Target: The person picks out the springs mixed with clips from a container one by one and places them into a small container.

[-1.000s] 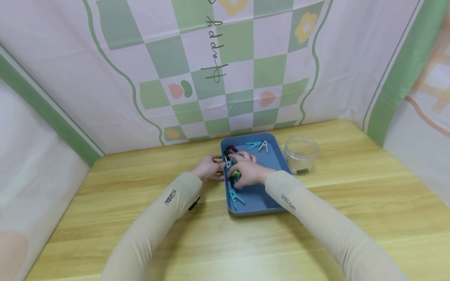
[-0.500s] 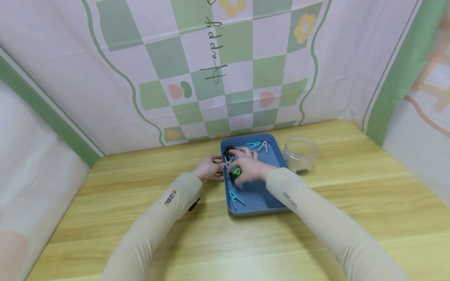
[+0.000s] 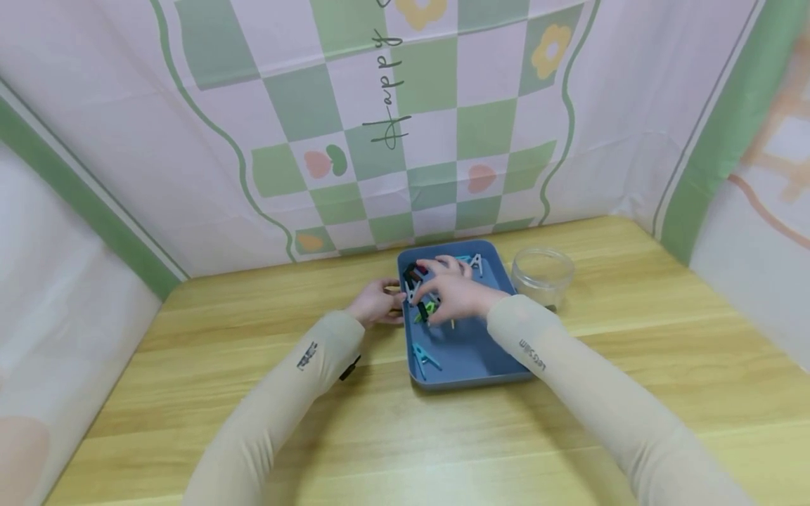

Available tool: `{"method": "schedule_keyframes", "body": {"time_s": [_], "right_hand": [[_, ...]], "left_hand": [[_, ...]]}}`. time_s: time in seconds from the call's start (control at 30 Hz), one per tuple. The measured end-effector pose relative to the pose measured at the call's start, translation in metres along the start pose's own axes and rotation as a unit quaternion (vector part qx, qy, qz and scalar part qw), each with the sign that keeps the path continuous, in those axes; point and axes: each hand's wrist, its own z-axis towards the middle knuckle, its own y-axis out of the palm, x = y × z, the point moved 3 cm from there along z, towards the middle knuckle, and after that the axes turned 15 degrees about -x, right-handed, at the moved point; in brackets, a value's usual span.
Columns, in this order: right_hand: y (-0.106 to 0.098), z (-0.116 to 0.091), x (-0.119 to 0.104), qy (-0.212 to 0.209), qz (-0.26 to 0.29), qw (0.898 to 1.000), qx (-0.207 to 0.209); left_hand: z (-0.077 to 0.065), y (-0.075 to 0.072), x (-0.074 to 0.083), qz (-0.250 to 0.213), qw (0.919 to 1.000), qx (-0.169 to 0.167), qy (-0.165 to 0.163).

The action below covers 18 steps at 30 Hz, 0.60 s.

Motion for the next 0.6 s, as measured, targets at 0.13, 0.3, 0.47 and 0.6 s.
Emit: {"method": "schedule_keyframes", "body": {"time_s": [0.13, 0.3, 0.47, 0.6], "right_hand": [[-0.004, -0.002, 0.001, 0.007, -0.002, 1.0, 0.001], [-0.011, -0.006, 0.0, 0.017, -0.004, 1.0, 0.005], [-0.016, -0.01, 0.001, 0.017, -0.012, 1.0, 0.016], [-0.022, -0.015, 0.003, 0.018, -0.016, 0.999, 0.026]], "left_hand": [[0.0, 0.0, 0.0, -0.001, 1.0, 0.001, 0.001], [0.0, 0.001, 0.0, 0.0, 1.0, 0.004, 0.003], [0.001, 0.001, -0.001, 0.01, 0.9999, 0.007, 0.007], [0.002, 0.001, -0.002, 0.02, 0.9997, 0.012, 0.007]]}}
